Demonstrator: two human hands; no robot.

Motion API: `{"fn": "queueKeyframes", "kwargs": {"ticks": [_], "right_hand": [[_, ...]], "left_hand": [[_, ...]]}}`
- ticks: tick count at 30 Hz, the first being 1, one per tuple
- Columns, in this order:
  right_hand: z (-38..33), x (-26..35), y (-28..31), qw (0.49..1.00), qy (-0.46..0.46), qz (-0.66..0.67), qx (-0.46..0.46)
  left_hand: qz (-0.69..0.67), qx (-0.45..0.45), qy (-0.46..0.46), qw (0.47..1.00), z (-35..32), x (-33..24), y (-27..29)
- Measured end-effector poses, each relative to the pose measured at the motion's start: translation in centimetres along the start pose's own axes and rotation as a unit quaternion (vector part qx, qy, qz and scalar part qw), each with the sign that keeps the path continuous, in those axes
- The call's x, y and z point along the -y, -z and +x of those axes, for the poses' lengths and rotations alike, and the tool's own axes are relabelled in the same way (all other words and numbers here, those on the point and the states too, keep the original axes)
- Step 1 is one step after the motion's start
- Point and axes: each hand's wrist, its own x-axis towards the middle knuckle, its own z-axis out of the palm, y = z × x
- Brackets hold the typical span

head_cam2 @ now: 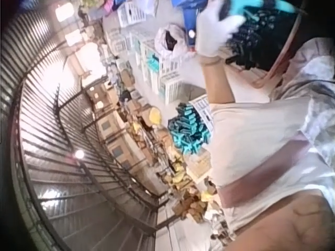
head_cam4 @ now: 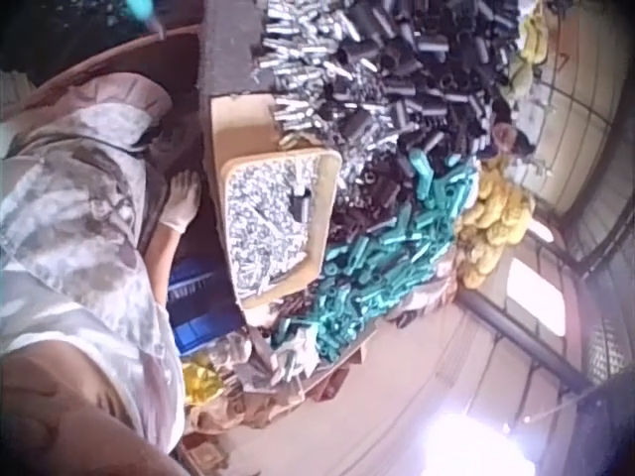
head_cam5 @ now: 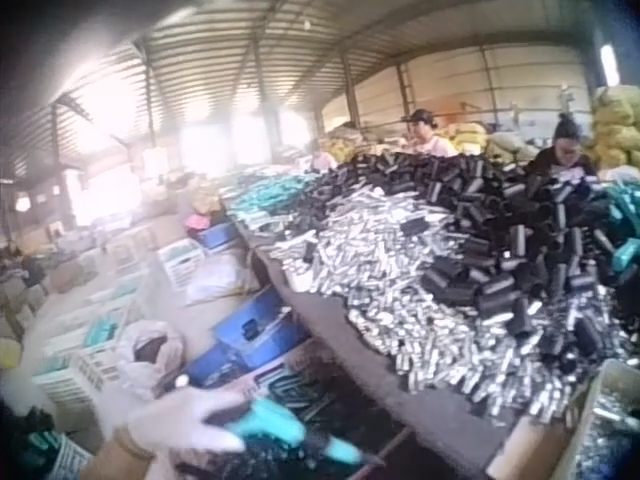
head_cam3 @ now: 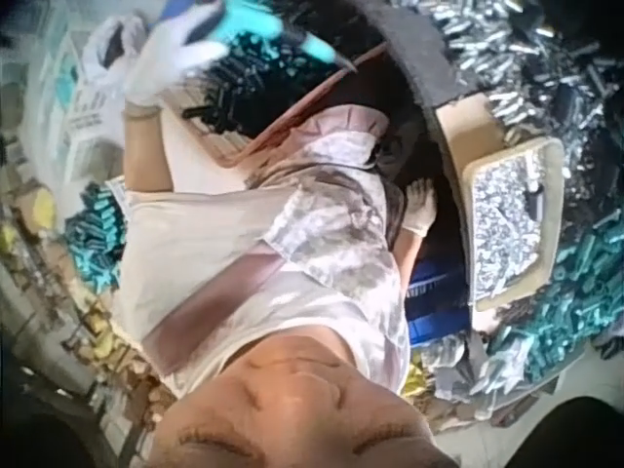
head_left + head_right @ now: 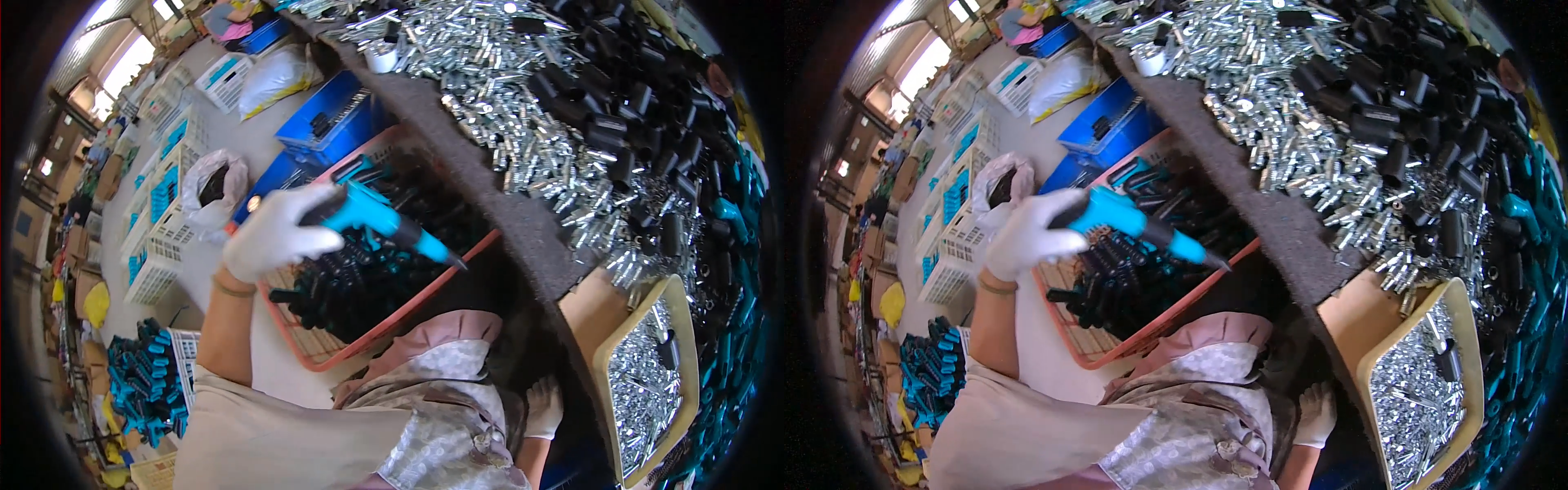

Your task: Assembling the internal mechanisms and handles for hand-held sprayers at a factory workbench.

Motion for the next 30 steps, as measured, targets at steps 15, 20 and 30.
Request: {"fn": "queueKeyframes", "kwargs": {"ticks": [15,20,30], "right_hand": [[0.0,-0.9,-2.4,0.991,-0.018,-0.131,0.01],[-1.0,-1.4,-3.7,0.979,0.039,-0.202,0.006],[-8.9,7.9,-12.3,0.948,0.081,-0.267,0.153]], "left_hand": [[0.476,-0.022,0.125,0.87,-2.7,28.8,-10.1],[0.465,0.157,0.189,0.85,1.8,26.1,-10.3],[0.159,0.073,-0.555,0.813,10.4,-10.5,-15.7]]}}
